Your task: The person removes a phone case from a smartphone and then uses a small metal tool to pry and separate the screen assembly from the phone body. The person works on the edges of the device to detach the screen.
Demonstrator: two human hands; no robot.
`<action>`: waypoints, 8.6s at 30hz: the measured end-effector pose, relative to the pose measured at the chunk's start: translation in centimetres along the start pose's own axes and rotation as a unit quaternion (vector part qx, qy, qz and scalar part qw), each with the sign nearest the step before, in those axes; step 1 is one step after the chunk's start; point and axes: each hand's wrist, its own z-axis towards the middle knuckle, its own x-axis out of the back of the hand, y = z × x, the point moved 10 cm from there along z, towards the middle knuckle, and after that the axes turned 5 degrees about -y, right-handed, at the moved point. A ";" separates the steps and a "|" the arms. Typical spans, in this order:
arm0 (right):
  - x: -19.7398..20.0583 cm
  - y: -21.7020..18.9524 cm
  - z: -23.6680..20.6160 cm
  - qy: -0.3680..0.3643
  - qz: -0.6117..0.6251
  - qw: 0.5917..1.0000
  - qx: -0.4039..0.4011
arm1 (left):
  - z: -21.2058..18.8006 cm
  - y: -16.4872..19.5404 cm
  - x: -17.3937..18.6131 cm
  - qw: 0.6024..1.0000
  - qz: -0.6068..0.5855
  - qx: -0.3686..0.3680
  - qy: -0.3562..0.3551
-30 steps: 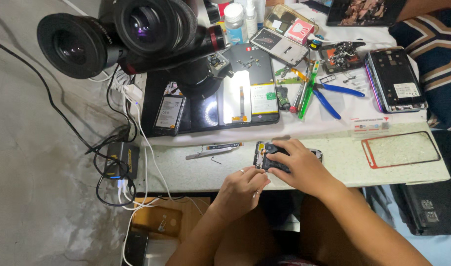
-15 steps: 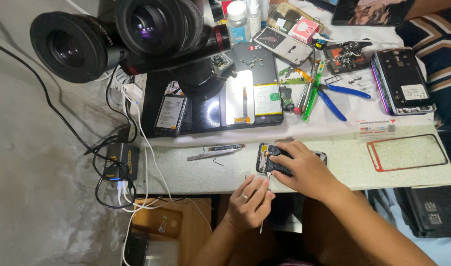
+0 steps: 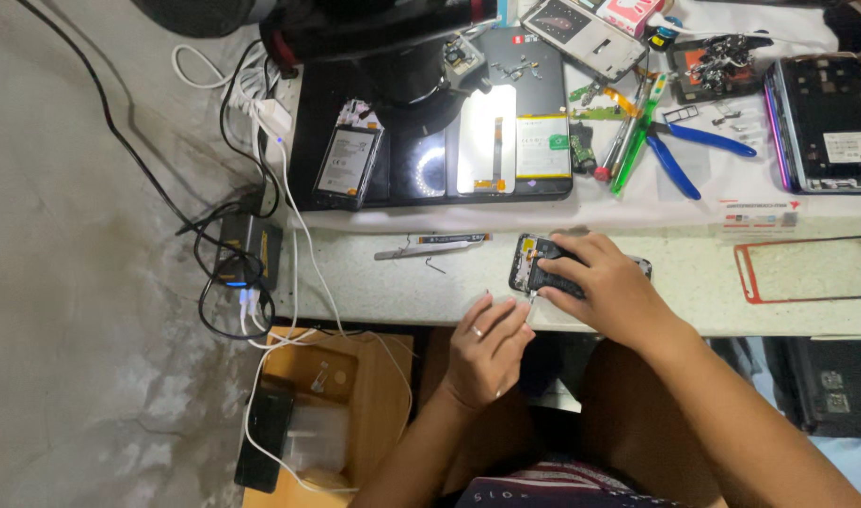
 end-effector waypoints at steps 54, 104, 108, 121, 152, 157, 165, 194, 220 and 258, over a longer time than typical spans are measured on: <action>0.5 2.1 -1.4 -0.083 0.077 0.994 0.011 | 3.8 0.1 1.2 0.993 -0.091 0.016 -0.079; 0.0 4.1 -2.7 -0.095 0.102 0.990 -0.027 | 4.5 1.1 -0.2 0.990 -0.119 -0.007 -0.073; 0.0 3.9 -2.7 -0.082 0.098 0.992 -0.005 | 5.1 1.6 -0.7 0.989 -0.116 -0.017 -0.087; -0.1 3.9 -2.7 -0.081 0.118 0.989 -0.023 | 5.6 1.6 -1.9 0.989 -0.103 -0.008 -0.107; -0.1 4.0 -2.9 -0.068 0.123 0.989 -0.046 | 3.5 4.6 -1.9 0.981 0.017 -0.192 -0.024; -0.1 3.9 -2.9 -0.069 0.115 0.990 -0.044 | 2.5 4.0 -2.2 0.986 0.004 -0.164 0.014; 0.1 3.9 -2.7 -0.063 0.094 0.993 -0.026 | 2.2 3.6 -2.4 0.989 -0.004 -0.137 0.061; 0.9 5.2 -4.2 -0.041 0.105 0.992 -0.054 | 2.8 -0.2 -2.1 0.971 -0.219 0.088 0.037; 1.0 4.9 -4.0 -0.067 0.114 0.990 -0.041 | 5.5 2.5 -3.4 0.985 -0.137 0.018 -0.103; 1.2 4.9 -4.3 -0.061 0.107 0.991 -0.054 | 4.3 3.6 -3.2 0.989 -0.106 -0.107 0.001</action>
